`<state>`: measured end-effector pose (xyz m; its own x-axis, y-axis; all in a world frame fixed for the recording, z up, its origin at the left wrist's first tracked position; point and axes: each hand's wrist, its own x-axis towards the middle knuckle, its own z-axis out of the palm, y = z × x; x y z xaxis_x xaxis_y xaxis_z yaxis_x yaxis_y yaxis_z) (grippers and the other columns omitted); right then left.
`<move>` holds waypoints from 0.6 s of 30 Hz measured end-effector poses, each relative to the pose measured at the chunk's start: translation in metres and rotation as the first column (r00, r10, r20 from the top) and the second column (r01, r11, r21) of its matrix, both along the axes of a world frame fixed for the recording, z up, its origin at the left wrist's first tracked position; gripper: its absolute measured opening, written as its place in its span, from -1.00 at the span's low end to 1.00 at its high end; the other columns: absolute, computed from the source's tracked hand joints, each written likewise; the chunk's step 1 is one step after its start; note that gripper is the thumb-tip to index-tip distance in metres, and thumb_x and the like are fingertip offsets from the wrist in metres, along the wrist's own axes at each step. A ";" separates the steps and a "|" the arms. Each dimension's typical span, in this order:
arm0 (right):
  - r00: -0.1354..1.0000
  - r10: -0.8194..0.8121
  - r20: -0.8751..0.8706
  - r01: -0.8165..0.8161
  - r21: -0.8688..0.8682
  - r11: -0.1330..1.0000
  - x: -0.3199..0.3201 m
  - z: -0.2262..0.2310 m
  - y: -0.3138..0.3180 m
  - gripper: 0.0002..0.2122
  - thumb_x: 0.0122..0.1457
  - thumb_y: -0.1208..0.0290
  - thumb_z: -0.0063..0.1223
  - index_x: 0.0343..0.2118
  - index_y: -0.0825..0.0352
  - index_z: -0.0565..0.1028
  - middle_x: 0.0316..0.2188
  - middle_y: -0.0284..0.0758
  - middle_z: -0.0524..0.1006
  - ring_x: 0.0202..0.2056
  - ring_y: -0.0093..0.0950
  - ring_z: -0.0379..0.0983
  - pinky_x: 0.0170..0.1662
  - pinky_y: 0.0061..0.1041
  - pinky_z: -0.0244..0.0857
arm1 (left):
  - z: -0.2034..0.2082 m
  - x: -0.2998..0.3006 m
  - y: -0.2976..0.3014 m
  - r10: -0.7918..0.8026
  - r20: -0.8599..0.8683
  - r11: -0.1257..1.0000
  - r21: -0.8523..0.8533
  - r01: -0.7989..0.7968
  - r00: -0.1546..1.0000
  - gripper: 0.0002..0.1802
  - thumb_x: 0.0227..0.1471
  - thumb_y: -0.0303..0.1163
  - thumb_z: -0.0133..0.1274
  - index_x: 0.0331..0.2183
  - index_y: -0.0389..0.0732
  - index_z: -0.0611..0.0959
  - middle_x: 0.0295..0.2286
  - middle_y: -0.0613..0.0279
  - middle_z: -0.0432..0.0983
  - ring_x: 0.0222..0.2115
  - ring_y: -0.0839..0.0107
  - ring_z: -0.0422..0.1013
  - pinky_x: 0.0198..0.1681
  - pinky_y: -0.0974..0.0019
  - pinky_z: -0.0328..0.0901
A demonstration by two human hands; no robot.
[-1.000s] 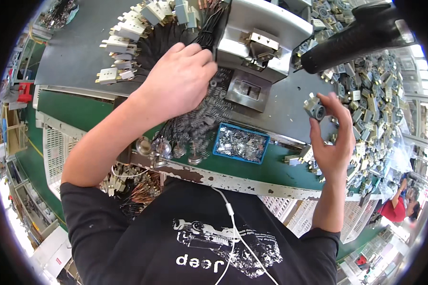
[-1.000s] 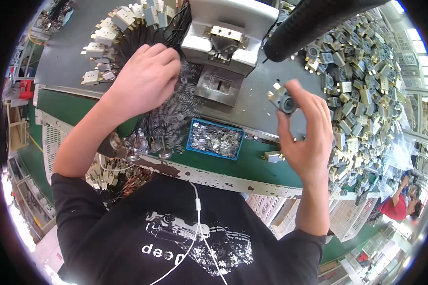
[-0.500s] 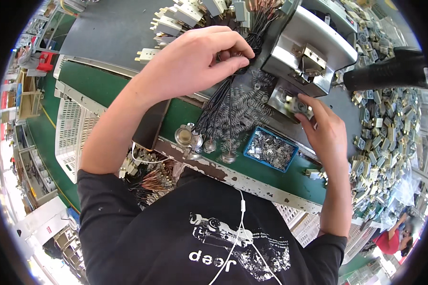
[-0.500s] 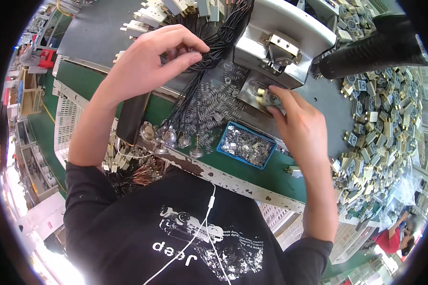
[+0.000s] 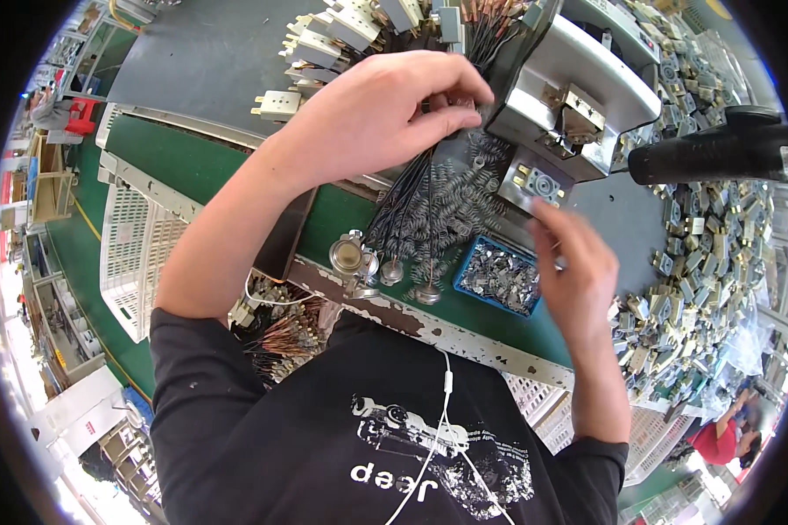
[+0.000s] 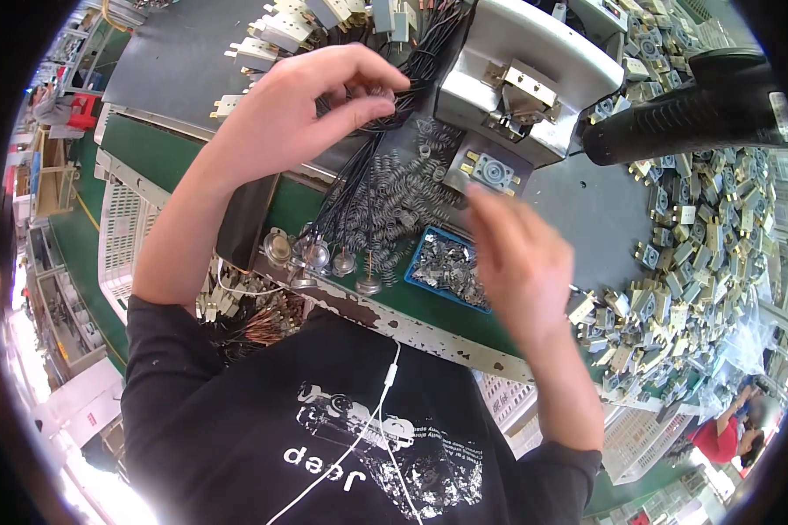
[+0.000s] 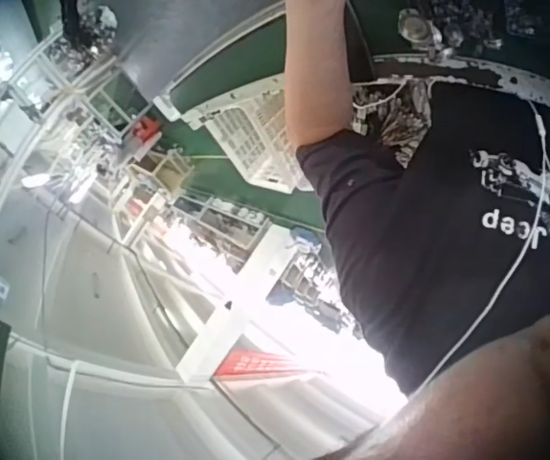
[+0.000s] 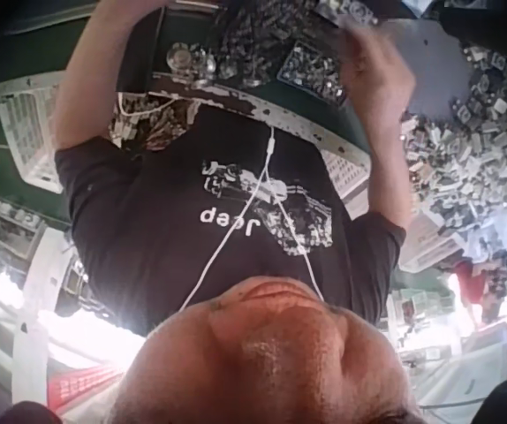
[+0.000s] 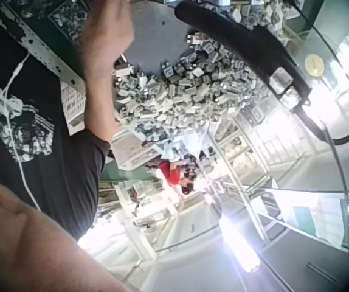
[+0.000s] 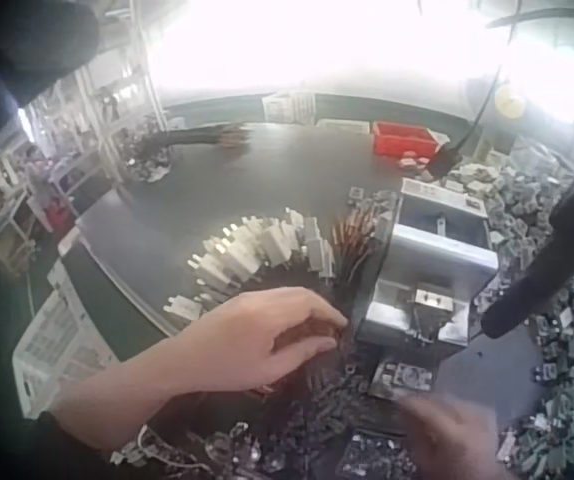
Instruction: Assembling small mechanical/electronic components using an electric screwdriver on a production line.
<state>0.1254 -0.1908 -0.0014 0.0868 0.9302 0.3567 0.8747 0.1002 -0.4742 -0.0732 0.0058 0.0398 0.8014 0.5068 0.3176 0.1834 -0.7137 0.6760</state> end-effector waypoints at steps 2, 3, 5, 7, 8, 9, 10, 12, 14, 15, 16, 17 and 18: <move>0.979 0.160 -0.128 -0.176 -0.127 0.976 -0.032 0.005 -0.005 -0.67 0.09 0.43 0.31 -0.05 0.27 0.57 -0.36 -0.21 0.63 -0.42 -0.32 0.57 -0.34 -0.39 0.45 | 0.004 0.003 0.000 0.017 -0.005 0.995 -0.103 -0.017 1.000 -0.83 0.10 -0.39 0.18 -0.26 -0.24 0.64 -0.43 0.15 0.54 -0.40 0.27 0.50 -0.28 0.26 0.39; 0.961 0.192 -0.198 -0.233 -0.205 0.951 -0.049 0.009 0.002 -0.65 0.09 0.47 0.29 -0.02 0.27 0.55 -0.35 -0.19 0.63 -0.39 -0.31 0.57 -0.31 -0.36 0.45 | 0.005 0.005 0.002 0.001 -0.009 0.998 -0.062 -0.001 1.000 -0.82 0.09 -0.39 0.18 -0.26 -0.24 0.63 -0.44 0.15 0.54 -0.41 0.28 0.50 -0.28 0.26 0.39; 0.939 0.215 -0.269 -0.288 -0.273 0.918 -0.066 0.012 0.009 -0.62 0.09 0.51 0.26 0.01 0.26 0.53 -0.33 -0.16 0.62 -0.36 -0.30 0.57 -0.27 -0.34 0.45 | 0.005 0.009 0.002 -0.044 -0.044 0.999 0.001 0.044 0.998 -0.82 0.09 -0.39 0.18 -0.27 -0.25 0.61 -0.44 0.13 0.55 -0.39 0.25 0.52 -0.27 0.25 0.40; 0.882 0.177 -0.436 -0.351 -0.361 0.864 -0.070 0.011 0.015 -0.59 0.09 0.58 0.16 0.05 0.27 0.50 -0.27 -0.15 0.60 -0.31 -0.25 0.57 -0.25 -0.30 0.43 | -0.005 0.012 0.004 -0.099 -0.039 0.980 0.167 0.104 0.994 -0.84 0.07 -0.38 0.19 -0.30 -0.21 0.61 -0.40 0.17 0.56 -0.31 0.23 0.52 -0.19 0.22 0.39; 0.880 0.184 -0.437 -0.358 -0.357 0.863 -0.065 0.017 0.015 -0.59 0.09 0.58 0.16 0.05 0.27 0.50 -0.27 -0.15 0.60 -0.31 -0.25 0.57 -0.25 -0.30 0.43 | -0.009 0.012 0.004 -0.112 -0.042 0.960 0.255 0.119 0.993 -0.85 0.06 -0.37 0.19 -0.31 -0.18 0.61 -0.39 0.20 0.57 -0.28 0.23 0.52 -0.16 0.21 0.39; 0.906 0.152 -0.395 -0.312 -0.380 0.871 -0.053 0.028 0.013 -0.60 0.09 0.60 0.12 0.04 0.28 0.50 -0.25 -0.15 0.59 -0.31 -0.23 0.56 -0.24 -0.28 0.42 | -0.015 0.013 0.006 -0.106 -0.043 0.959 0.258 0.114 0.993 -0.85 0.06 -0.37 0.19 -0.31 -0.18 0.61 -0.39 0.20 0.57 -0.28 0.23 0.52 -0.16 0.21 0.39; 0.929 0.118 -0.352 -0.265 -0.405 0.875 -0.040 0.037 0.012 -0.61 0.10 0.62 0.07 0.03 0.29 0.50 -0.24 -0.16 0.58 -0.31 -0.21 0.55 -0.24 -0.27 0.41 | -0.023 0.015 0.008 -0.133 -0.038 0.921 0.364 0.138 0.990 -0.85 0.05 -0.37 0.19 -0.30 -0.16 0.62 -0.38 0.25 0.58 -0.26 0.27 0.51 -0.13 0.22 0.39; 0.976 0.143 -0.162 -0.193 -0.355 0.915 -0.011 0.048 0.016 -0.65 0.13 0.61 0.05 0.02 0.30 0.49 -0.25 -0.17 0.58 -0.32 -0.18 0.54 -0.24 -0.26 0.41 | -0.034 0.019 0.011 -0.162 -0.037 0.870 0.466 0.161 0.986 -0.84 0.04 -0.36 0.19 -0.29 -0.13 0.62 -0.36 0.29 0.58 -0.25 0.30 0.51 -0.11 0.22 0.38; 0.993 0.115 -0.035 -0.120 -0.415 0.902 -0.005 0.061 0.023 -0.71 0.17 0.58 0.03 -0.03 0.31 0.52 -0.27 -0.15 0.59 -0.34 -0.17 0.54 -0.25 -0.26 0.41 | -0.046 0.028 0.018 -0.181 -0.063 0.812 0.554 0.186 0.981 -0.83 0.03 -0.35 0.19 -0.27 -0.11 0.62 -0.35 0.35 0.59 -0.24 0.36 0.50 -0.08 0.24 0.37; 0.992 0.129 0.010 -0.115 -0.387 0.915 -0.006 0.059 0.025 -0.74 0.19 0.56 0.04 -0.06 0.32 0.54 -0.30 -0.14 0.59 -0.35 -0.16 0.53 -0.26 -0.26 0.40 | -0.052 0.028 0.022 -0.152 -0.094 0.798 0.576 0.178 0.984 -0.83 0.03 -0.32 0.20 -0.28 -0.09 0.62 -0.34 0.38 0.59 -0.23 0.39 0.50 -0.06 0.26 0.36; 0.989 0.140 0.057 -0.110 -0.361 0.926 -0.007 0.055 0.026 -0.77 0.20 0.54 0.05 -0.09 0.34 0.56 -0.34 -0.14 0.60 -0.37 -0.14 0.53 -0.27 -0.26 0.39 | -0.055 0.028 0.024 -0.160 -0.091 0.797 0.575 0.183 0.983 -0.83 0.03 -0.32 0.20 -0.28 -0.09 0.62 -0.34 0.38 0.59 -0.23 0.39 0.50 -0.06 0.26 0.36; 0.985 0.154 0.077 -0.121 -0.327 0.937 -0.009 0.045 0.025 -0.81 0.25 0.49 0.04 -0.13 0.38 0.58 -0.52 -0.21 0.55 -0.51 -0.29 0.50 -0.37 -0.36 0.36 | -0.058 0.027 0.025 -0.153 -0.079 0.800 0.575 0.170 0.985 -0.83 0.04 -0.31 0.20 -0.28 -0.08 0.61 -0.34 0.39 0.58 -0.23 0.39 0.50 -0.07 0.26 0.36; 0.986 0.149 0.078 -0.116 -0.329 0.937 -0.008 0.039 0.023 -0.81 0.25 0.49 0.04 -0.13 0.38 0.58 -0.52 -0.21 0.55 -0.51 -0.29 0.50 -0.37 -0.36 0.36 | -0.059 0.027 0.026 -0.144 -0.068 0.804 0.574 0.156 0.987 -0.83 0.04 -0.30 0.20 -0.29 -0.08 0.61 -0.34 0.40 0.58 -0.23 0.40 0.50 -0.08 0.27 0.36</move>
